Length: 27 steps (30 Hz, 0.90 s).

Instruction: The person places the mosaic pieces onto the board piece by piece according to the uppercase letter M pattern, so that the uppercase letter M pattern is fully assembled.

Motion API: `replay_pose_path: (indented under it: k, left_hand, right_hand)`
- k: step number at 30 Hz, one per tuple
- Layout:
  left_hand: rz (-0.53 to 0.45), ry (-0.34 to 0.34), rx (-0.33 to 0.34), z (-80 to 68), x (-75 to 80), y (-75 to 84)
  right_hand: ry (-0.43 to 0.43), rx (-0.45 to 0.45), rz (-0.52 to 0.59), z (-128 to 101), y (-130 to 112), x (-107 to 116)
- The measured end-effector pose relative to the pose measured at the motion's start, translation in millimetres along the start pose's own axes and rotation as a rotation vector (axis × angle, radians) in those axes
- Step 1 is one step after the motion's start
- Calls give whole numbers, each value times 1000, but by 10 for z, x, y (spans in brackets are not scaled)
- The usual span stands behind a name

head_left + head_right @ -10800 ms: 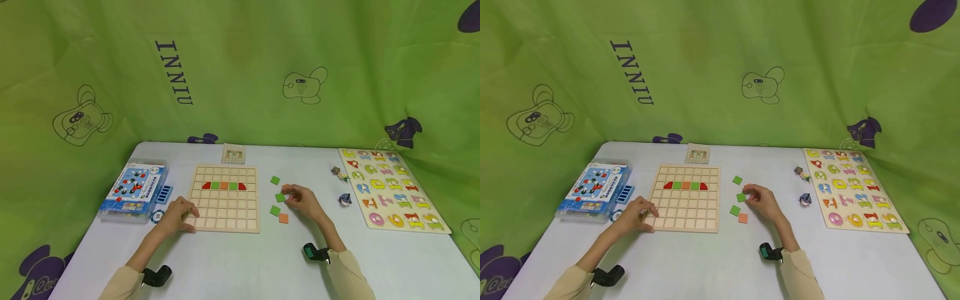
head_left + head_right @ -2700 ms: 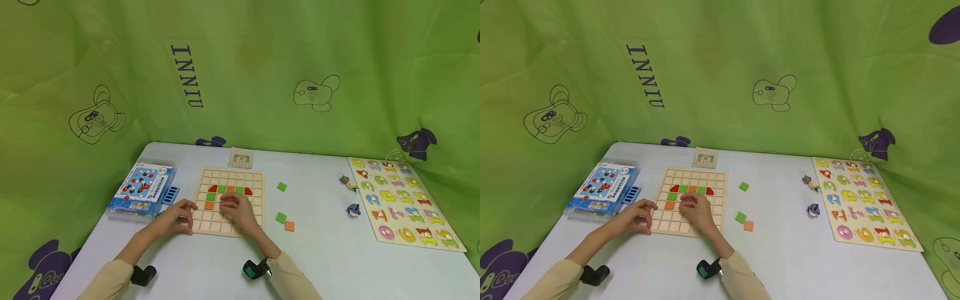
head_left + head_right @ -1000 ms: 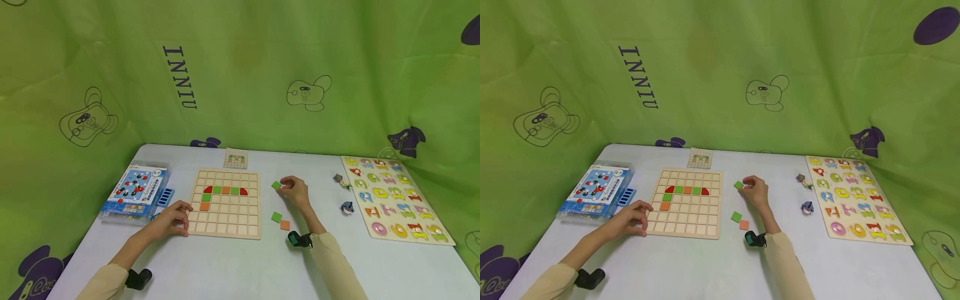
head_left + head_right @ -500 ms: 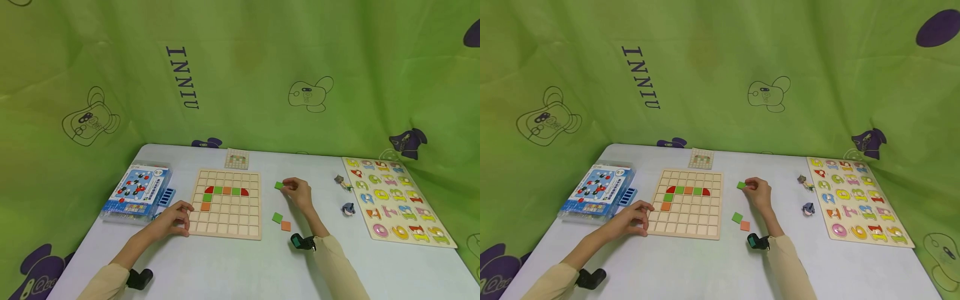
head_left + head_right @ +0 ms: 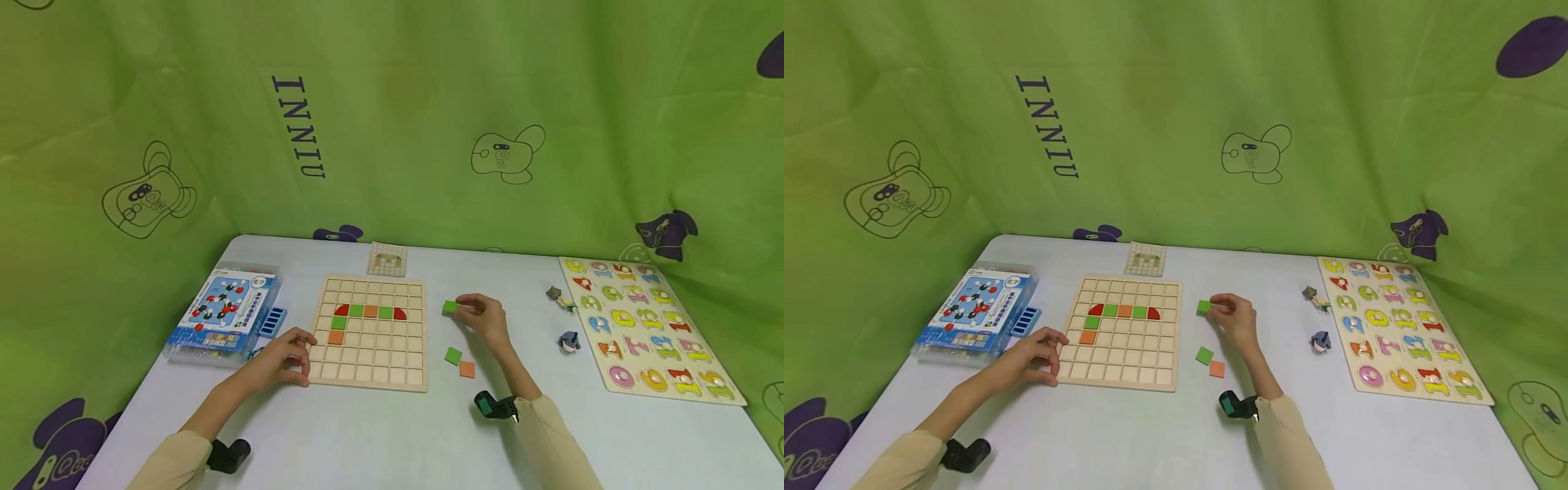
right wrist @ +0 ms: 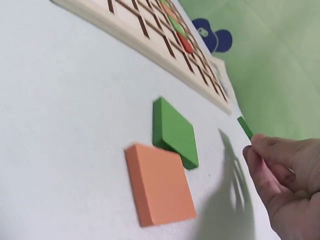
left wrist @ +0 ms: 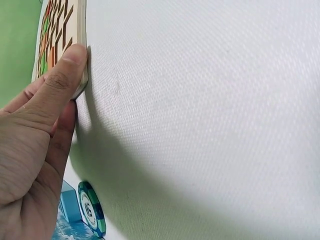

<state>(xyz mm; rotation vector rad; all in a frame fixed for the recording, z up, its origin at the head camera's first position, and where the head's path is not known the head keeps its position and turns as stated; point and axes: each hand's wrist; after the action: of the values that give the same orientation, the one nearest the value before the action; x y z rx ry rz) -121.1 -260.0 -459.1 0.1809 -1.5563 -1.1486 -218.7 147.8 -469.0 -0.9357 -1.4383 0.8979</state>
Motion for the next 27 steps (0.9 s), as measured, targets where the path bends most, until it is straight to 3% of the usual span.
replay_pose_path:
  k: [18,27]
  left_hand:
    - [2,3,-11,-1,-6,7]
    - [11,3,-16,-3,-12,-1]
  right_hand:
    - [-78,-49,187,-192,-123,-265]
    - [-118,11,226,-296,-200,-546]
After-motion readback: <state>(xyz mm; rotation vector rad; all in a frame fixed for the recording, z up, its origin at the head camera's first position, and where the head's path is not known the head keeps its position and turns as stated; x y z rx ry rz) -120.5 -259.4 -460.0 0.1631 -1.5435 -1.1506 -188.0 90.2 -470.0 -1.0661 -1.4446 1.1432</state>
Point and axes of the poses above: each hand's wrist, its own z-axis towards the middle knuckle, its own x-axis out of the back of the hand, y = z × x, and after that the axes turned 7 degrees about -x, right-handed
